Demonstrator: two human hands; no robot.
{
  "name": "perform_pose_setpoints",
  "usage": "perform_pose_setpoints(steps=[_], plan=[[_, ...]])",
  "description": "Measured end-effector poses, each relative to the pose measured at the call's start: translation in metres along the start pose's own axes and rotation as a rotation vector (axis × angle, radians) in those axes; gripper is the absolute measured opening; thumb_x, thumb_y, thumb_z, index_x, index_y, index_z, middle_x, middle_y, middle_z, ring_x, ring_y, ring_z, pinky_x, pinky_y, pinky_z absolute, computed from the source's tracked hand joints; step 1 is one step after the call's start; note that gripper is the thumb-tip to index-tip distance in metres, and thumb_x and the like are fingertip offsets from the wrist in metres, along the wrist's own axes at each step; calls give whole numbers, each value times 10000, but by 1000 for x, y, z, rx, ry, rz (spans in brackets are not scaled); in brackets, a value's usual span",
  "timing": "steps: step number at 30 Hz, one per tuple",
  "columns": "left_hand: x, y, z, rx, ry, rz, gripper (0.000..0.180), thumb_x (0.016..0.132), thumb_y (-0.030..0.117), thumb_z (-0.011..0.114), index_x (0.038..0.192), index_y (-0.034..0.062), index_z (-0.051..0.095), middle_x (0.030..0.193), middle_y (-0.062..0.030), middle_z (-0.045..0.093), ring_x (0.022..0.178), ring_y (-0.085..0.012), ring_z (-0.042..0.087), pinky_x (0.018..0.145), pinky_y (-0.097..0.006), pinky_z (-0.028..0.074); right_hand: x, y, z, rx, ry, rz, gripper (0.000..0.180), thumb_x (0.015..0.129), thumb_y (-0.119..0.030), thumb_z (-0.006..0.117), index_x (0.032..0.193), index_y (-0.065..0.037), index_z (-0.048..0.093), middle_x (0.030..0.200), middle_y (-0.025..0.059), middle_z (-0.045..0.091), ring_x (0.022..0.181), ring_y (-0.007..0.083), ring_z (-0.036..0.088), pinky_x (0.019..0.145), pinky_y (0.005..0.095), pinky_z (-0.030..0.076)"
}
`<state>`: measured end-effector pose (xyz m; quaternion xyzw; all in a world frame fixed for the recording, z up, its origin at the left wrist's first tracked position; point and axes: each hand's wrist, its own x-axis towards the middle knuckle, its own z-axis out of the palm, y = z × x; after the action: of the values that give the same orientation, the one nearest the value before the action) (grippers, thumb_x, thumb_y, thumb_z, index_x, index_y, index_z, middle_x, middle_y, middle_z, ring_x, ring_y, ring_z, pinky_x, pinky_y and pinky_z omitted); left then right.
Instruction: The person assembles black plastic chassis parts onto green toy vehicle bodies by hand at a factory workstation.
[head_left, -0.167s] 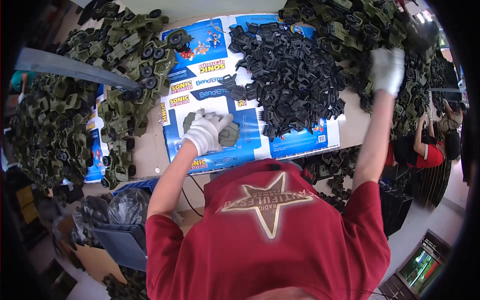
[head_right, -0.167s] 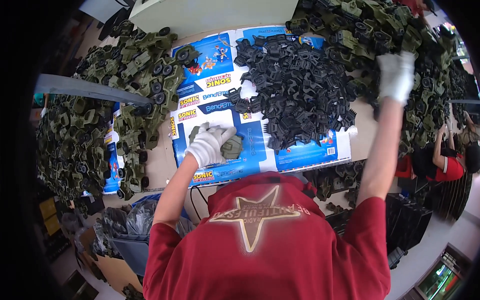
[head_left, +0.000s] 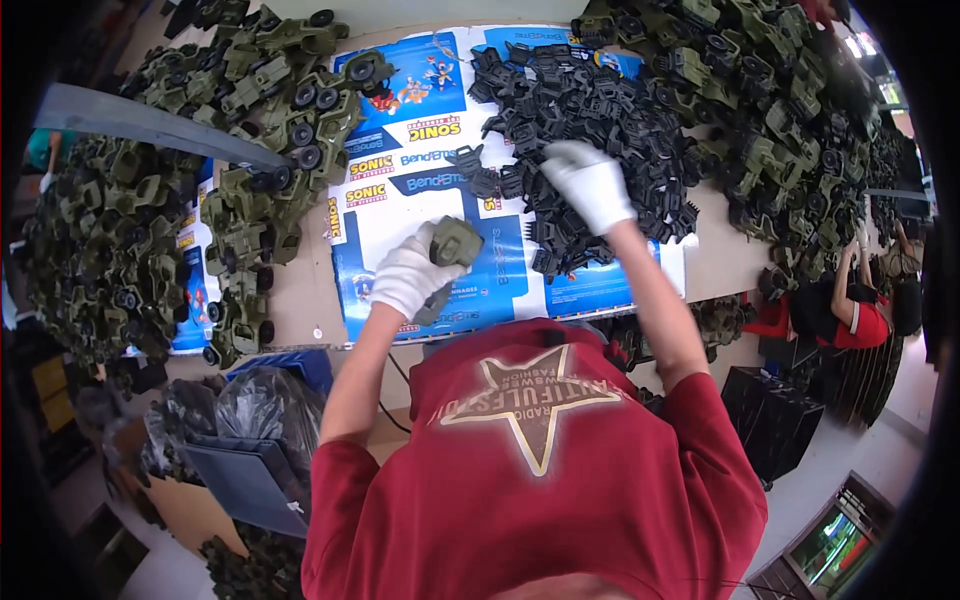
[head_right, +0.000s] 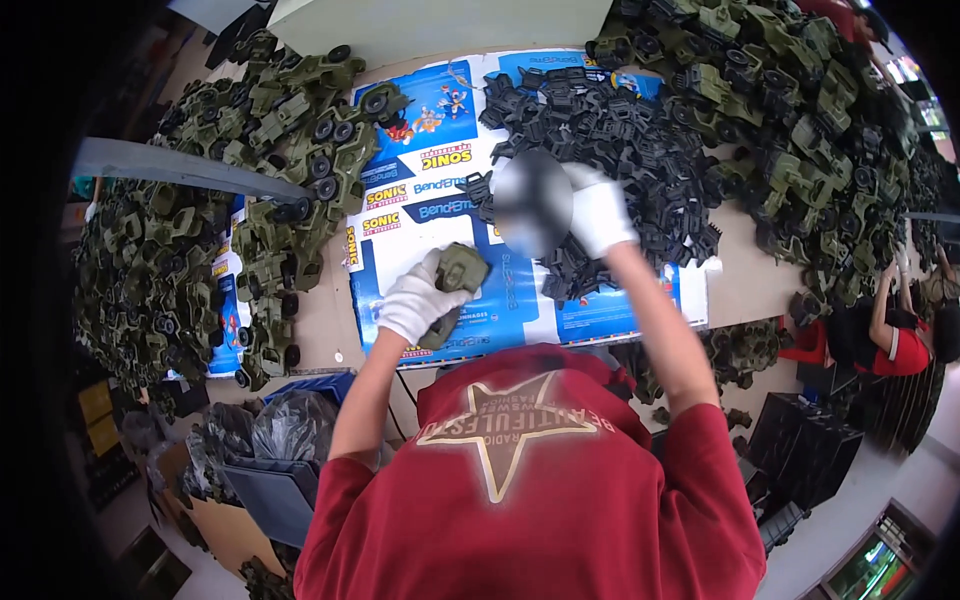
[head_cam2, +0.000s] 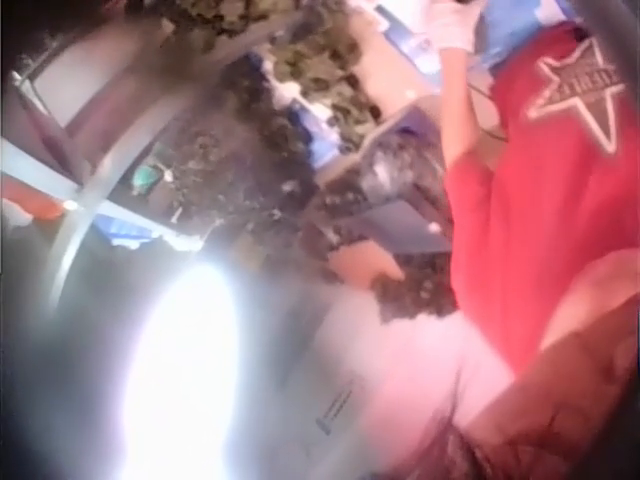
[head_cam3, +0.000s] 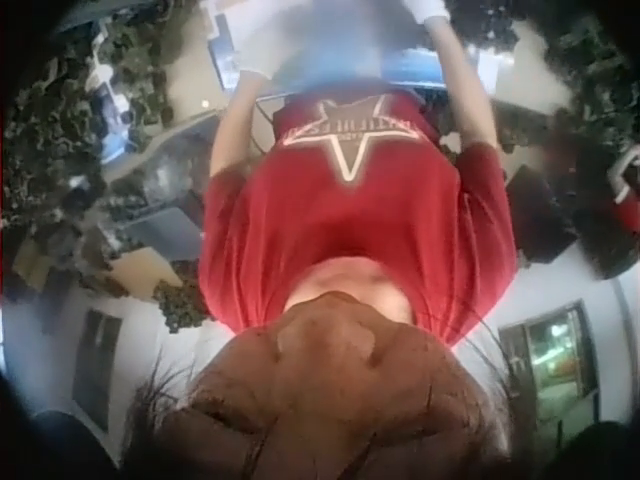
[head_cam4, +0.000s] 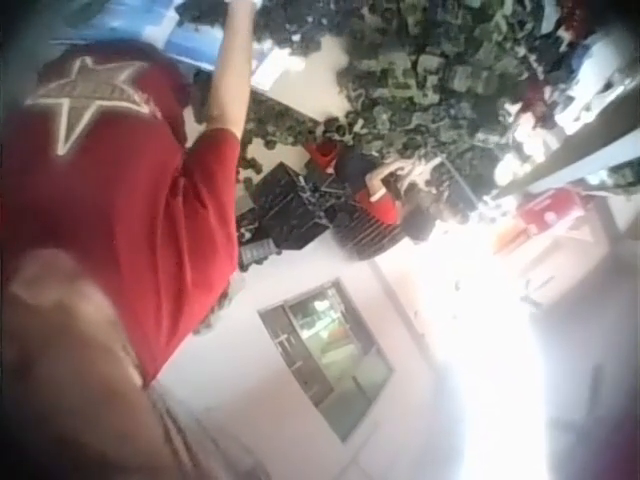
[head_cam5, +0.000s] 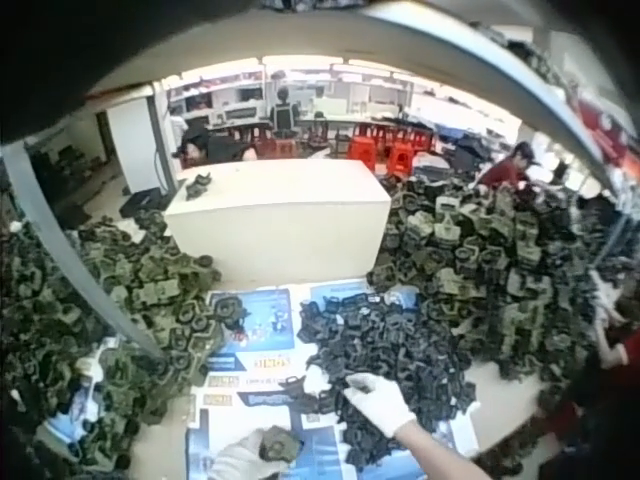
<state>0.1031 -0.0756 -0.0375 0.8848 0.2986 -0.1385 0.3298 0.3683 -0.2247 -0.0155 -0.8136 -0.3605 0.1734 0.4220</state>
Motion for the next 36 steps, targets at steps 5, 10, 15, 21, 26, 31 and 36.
perform_pose_setpoints(steps=[5,10,15,21,26,31,36], plan=[[-5,-19,23,-302,104,-165,917,658,457,832,1378,11,483,1104,-211,686,1022,-356,665,880,-377,514,16,-11,111,-410,-239,158,422,896,-305,634,1274,-118,615,1111,209,682,1004,356,669,879,426,529],[-27,-32,20,-516,169,-239,876,695,350,834,1388,-21,449,1160,-220,667,1058,-333,660,911,-356,511,-7,-32,106,-359,-219,108,371,901,-348,605,1176,-103,649,981,200,706,914,387,680,836,468,534],[-43,-39,29,-568,305,-251,933,689,324,849,1417,-39,394,1171,-217,658,1072,-307,654,929,-349,506,-36,-29,98,-493,-526,244,552,898,-476,602,1232,-36,609,1115,265,656,1024,392,652,885,467,519],[-47,-35,15,-750,237,-158,903,716,288,851,1428,-38,402,1198,-199,660,1112,-250,649,950,-320,500,-38,-6,98,-752,-619,-705,664,794,-281,727,1391,-156,467,1159,127,610,1035,345,620,882,428,505],[-64,-25,2,-888,242,-136,801,738,242,844,1397,-17,470,1163,-161,676,1081,-197,652,907,-296,518,-30,6,101,58,-462,-195,494,901,-218,679,1370,-111,564,1238,116,650,1099,250,626,976,341,465],[-73,7,-30,-1107,58,-30,771,743,210,844,1403,25,491,1122,-102,687,1015,-128,637,854,-272,527,-43,-33,78,934,-740,228,467,1017,-239,550,1425,-21,486,1368,67,573,1250,158,514,1060,317,401],[-70,12,-26,-1112,46,-42,756,756,223,832,1407,40,495,1146,-85,678,1000,-137,631,879,-286,517,-47,-31,78,1066,-812,181,476,1027,-241,526,1424,14,470,1415,76,526,1305,167,466,1093,318,365]])
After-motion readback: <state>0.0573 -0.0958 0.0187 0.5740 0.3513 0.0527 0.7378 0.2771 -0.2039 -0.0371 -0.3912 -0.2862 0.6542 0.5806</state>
